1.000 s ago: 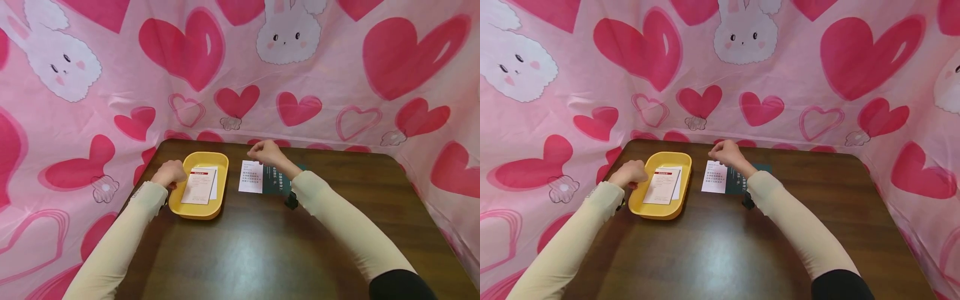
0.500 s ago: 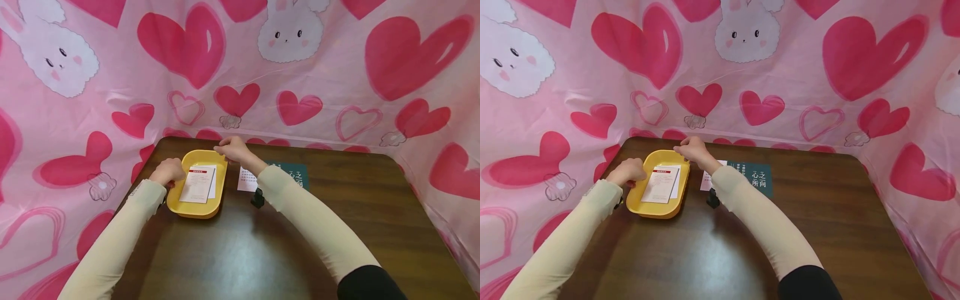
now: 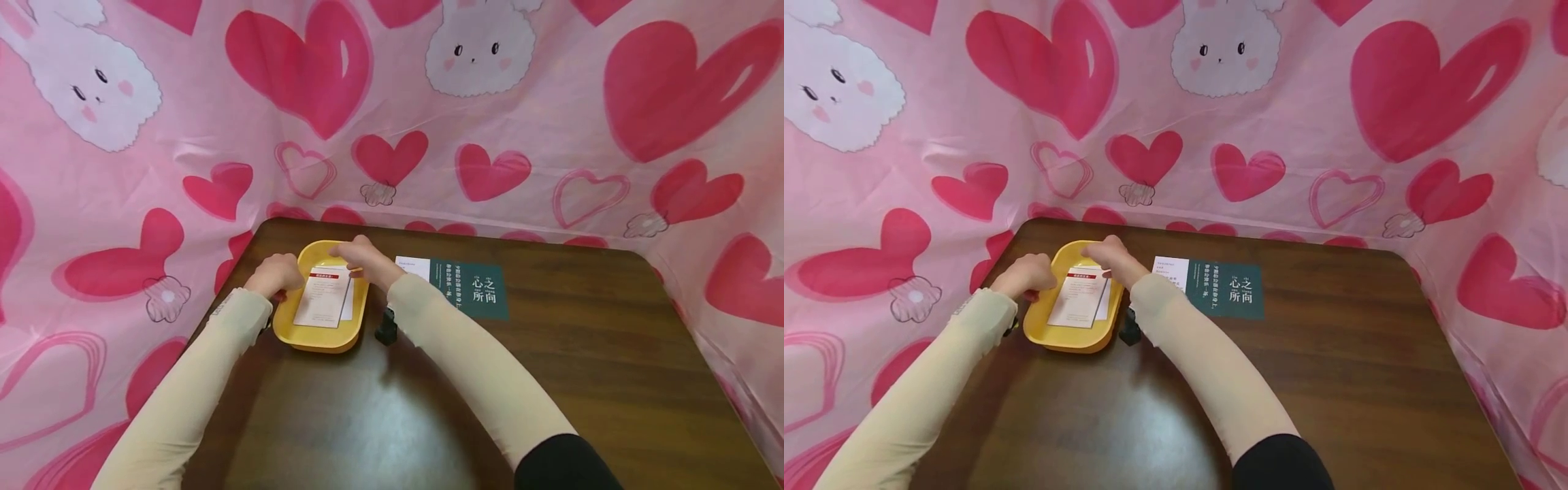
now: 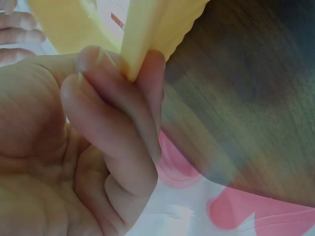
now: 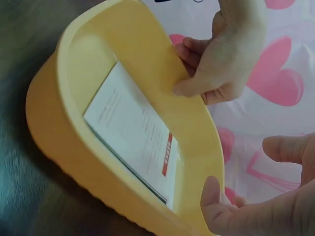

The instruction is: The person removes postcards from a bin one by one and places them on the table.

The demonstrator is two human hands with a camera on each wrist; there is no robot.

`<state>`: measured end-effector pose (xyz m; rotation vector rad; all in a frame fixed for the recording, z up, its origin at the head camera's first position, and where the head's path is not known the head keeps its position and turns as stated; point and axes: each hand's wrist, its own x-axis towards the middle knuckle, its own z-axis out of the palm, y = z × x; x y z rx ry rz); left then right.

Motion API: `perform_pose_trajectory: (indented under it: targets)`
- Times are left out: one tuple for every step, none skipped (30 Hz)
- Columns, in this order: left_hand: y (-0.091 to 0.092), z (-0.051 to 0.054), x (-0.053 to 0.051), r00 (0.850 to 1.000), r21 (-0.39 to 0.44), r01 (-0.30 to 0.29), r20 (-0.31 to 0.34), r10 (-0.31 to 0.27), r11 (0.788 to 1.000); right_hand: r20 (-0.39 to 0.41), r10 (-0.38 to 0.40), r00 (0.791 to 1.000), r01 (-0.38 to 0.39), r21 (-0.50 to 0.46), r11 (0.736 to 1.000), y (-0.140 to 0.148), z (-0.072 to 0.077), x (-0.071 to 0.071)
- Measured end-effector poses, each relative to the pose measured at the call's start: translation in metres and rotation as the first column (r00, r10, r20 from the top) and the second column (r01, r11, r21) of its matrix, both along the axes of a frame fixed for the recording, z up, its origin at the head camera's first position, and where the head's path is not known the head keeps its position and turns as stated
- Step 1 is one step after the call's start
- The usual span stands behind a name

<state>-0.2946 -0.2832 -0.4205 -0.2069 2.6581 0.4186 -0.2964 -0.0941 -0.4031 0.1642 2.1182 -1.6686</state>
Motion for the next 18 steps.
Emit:
perform_pose_trajectory:
  targets:
    - [0.0, 0.001, 0.001, 1.0, 0.007, -0.002, 0.002, 0.002, 1.0, 0.011, 0.002, 1.0, -0.002, 0.003, 1.0, -0.002, -0.001, 0.0]
    - [0.0, 0.002, 0.001, 1.0, 0.014, -0.007, 0.004, 0.007, 1.0, 0.015, 0.006, 1.0, -0.006, 0.011, 1.0, -0.005, -0.001, 0.0]
    - [0.0, 0.003, 0.002, 1.0, 0.021, -0.008, 0.003, 0.008, 1.0, 0.013, 0.011, 1.0, -0.012, 0.022, 1.0, -0.007, -0.002, 0.001]
    - [0.0, 0.003, 0.003, 1.0, 0.027, -0.012, 0.003, 0.011, 1.0, 0.011, 0.02, 1.0, -0.02, 0.035, 0.999, -0.008, -0.003, 0.002]
    - [0.001, 0.003, 0.003, 1.0, 0.032, -0.012, 0.002, 0.012, 0.999, 0.002, 0.037, 0.999, -0.037, 0.058, 0.998, -0.01, -0.004, 0.003]
    - [0.0, 0.003, 0.003, 1.0, 0.035, -0.016, 0.001, 0.015, 0.999, -0.007, 0.055, 0.998, -0.055, 0.082, 0.995, -0.011, -0.005, 0.004]
    - [0.0, 0.003, 0.004, 1.0, 0.036, -0.017, 0.0, 0.017, 0.999, -0.016, 0.076, 0.997, -0.073, 0.11, 0.991, -0.012, -0.006, 0.005]
    - [0.0, 0.003, 0.004, 1.0, 0.035, -0.02, -0.002, 0.02, 0.999, -0.024, 0.092, 0.995, -0.088, 0.135, 0.987, -0.014, -0.007, 0.006]
    - [0.0, 0.002, 0.003, 1.0, 0.032, -0.019, -0.004, 0.019, 0.999, -0.028, 0.106, 0.994, -0.101, 0.151, 0.983, -0.015, -0.009, 0.008]
    - [0.0, 0.002, 0.003, 1.0, 0.031, -0.019, -0.005, 0.019, 0.999, -0.029, 0.114, 0.993, -0.108, 0.161, 0.981, -0.017, -0.01, 0.008]
    - [0.0, 0.002, 0.002, 1.0, 0.026, -0.014, -0.007, 0.014, 1.0, -0.026, 0.121, 0.992, -0.115, 0.171, 0.979, -0.018, -0.012, 0.009]
    - [-0.001, 0.002, 0.001, 1.0, 0.023, -0.012, -0.009, 0.012, 1.0, -0.016, 0.12, 0.993, -0.115, 0.17, 0.979, -0.019, -0.013, 0.01]
    - [-0.001, 0.001, 0.0, 1.0, 0.02, -0.008, -0.009, 0.008, 1.0, -0.006, 0.125, 0.992, -0.122, 0.171, 0.978, -0.02, -0.014, 0.01]
    - [-0.001, 0.001, 0.0, 1.0, 0.018, -0.006, -0.009, 0.006, 1.0, 0.009, 0.126, 0.992, -0.126, 0.168, 0.978, -0.021, -0.015, 0.011]
    - [-0.001, 0.001, -0.001, 1.0, 0.017, -0.005, -0.006, 0.005, 1.0, 0.025, 0.13, 0.991, -0.133, 0.167, 0.977, -0.022, -0.016, 0.011]
    - [-0.001, 0.001, -0.001, 1.0, 0.016, -0.006, -0.004, 0.006, 1.0, 0.042, 0.139, 0.989, -0.144, 0.172, 0.975, -0.022, -0.017, 0.011]
    - [-0.002, 0.0, -0.001, 1.0, 0.014, -0.007, -0.002, 0.007, 1.0, 0.059, 0.151, 0.987, -0.159, 0.176, 0.972, -0.023, -0.018, 0.012]
    - [-0.002, 0.001, -0.002, 1.0, 0.015, -0.011, 0.001, 0.011, 1.0, 0.074, 0.161, 0.984, -0.171, 0.176, 0.969, -0.023, -0.019, 0.012]
